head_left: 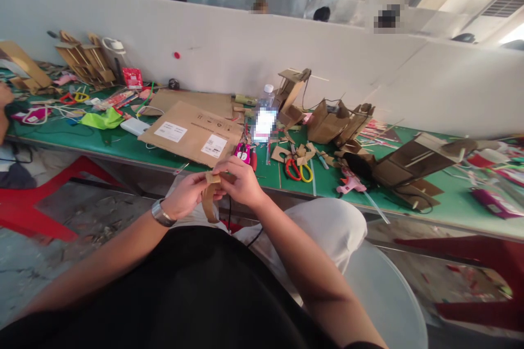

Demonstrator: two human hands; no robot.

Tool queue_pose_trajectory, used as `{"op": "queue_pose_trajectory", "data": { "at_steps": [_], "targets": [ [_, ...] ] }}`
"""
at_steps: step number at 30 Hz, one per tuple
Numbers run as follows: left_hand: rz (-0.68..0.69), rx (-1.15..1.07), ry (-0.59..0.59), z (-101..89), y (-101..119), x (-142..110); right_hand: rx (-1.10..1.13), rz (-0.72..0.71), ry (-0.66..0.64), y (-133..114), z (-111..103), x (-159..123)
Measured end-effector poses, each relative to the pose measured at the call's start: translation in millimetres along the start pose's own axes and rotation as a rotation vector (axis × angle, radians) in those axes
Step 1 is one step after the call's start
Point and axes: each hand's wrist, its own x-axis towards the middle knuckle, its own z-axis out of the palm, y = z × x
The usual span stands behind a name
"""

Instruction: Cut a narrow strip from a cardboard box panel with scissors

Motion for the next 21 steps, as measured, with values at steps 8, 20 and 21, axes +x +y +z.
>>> {"op": "queue_pose_trajectory", "data": {
  "at_steps": [8, 20, 21],
  "targets": [
    [0.116, 0.056, 0.045, 1.5, -0.5, 1.1, 0.092, 0.085, 0.096, -2.0, 2.5, 1.0],
    [0.050, 0.118, 0.021, -2.1, -12.4, -0.4, -0.037, 0.161, 0.090, 11.4, -3.3, 0.0],
    [0.026, 0.086, 0.007, -1.7, -14.3, -1.2, -0.080, 0.132, 0.092, 9.5, -3.7, -0.6]
  ]
}}
